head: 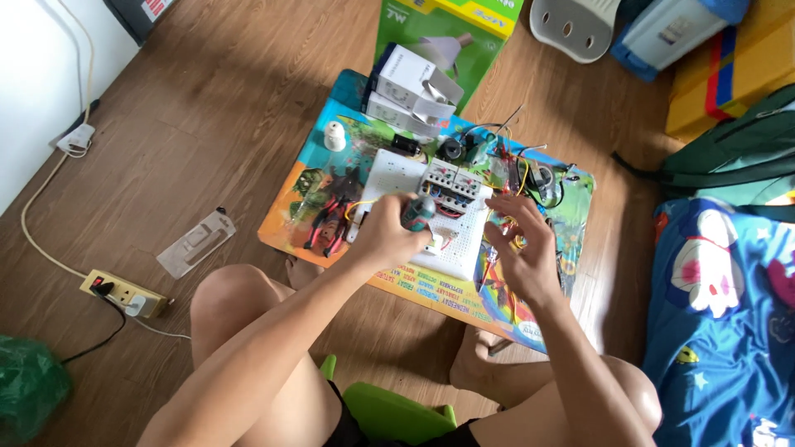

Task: Mounting and connecting electronic components on a circuit board using a screwdriver and pliers.

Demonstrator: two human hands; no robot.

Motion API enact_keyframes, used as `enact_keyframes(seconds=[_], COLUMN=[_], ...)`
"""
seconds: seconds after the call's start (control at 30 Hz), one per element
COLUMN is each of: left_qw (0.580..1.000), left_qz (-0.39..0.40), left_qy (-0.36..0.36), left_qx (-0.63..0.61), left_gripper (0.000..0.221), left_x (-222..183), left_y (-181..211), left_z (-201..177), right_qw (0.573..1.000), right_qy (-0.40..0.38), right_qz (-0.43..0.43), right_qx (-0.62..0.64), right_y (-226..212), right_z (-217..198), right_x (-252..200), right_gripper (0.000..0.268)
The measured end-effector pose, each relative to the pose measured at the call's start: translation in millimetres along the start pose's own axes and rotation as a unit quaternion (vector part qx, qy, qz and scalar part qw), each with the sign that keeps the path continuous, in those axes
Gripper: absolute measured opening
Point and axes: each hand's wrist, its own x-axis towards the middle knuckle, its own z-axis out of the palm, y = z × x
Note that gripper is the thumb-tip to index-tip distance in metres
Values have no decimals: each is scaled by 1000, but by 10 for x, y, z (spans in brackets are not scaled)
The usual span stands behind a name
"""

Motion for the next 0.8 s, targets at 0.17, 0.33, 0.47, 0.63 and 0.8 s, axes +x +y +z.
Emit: enact_keyframes(seconds=[0.17,0.33,0.47,0.63,0.8], left_qw=[992,982,984,982,968], left_qz=[6,-35,-9,-14,-16], left_qy=[-102,-157,-169,-173,-185], left_qx=[69,103,60,72,168], left_gripper=[22,47,47,59,66], left_x=[-81,-58,-74,-96,3], left_y=[263,243,366,341,335], left_z=[276,499,487,468,357], right_qw=[994,993,992,992,983], right_qy=[-73,-114,-121,-99,-23], right_qz=[-86,-37,-47,-60,-4], right_qx=[-5,10,9,47,180], right_y=[-151,-51,-22,12,267], right_z=[-33,-76,-200,-417,-470], right_x=[-38,-108,-119,-90,-179], right_gripper=[48,45,36,35,31])
